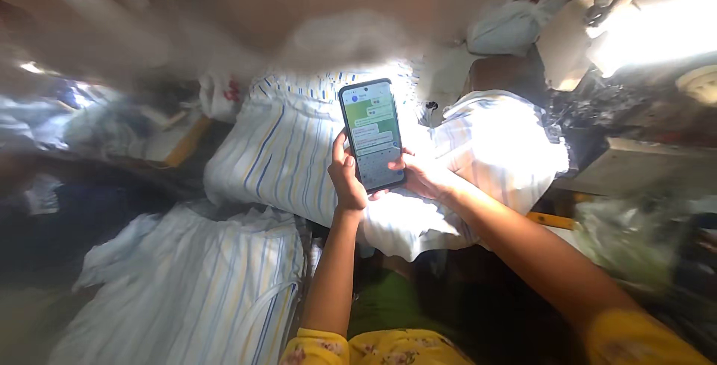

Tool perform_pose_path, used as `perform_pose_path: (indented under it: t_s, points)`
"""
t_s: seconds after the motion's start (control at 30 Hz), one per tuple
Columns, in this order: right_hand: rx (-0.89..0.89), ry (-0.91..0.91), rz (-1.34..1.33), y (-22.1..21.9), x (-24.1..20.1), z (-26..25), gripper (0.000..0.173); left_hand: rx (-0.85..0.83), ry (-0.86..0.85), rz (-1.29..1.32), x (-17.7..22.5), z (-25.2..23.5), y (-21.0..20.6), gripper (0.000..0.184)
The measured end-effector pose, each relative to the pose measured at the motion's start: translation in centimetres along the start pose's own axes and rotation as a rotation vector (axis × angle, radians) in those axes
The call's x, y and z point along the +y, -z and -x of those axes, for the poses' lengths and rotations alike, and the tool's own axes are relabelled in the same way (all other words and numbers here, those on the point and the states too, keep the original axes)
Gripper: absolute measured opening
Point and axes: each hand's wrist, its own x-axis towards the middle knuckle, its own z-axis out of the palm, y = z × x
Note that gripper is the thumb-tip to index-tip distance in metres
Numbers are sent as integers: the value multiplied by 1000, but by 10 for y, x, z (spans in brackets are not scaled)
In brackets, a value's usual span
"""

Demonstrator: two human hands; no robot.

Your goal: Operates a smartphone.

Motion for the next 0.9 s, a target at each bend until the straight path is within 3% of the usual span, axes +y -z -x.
perform_pose_path:
  t_s: [0.2,0.5,0.9]
  points:
    - [51,13,49,-4,1,1,31,-38,-74,4,-2,3,0,93]
    - [86,14,59,-8,2,2,30,-44,-84,-23,-2,5,0,85]
    - [37,-19,-26,-1,3,0,27,-14,-107,-15,-5,5,2,92]
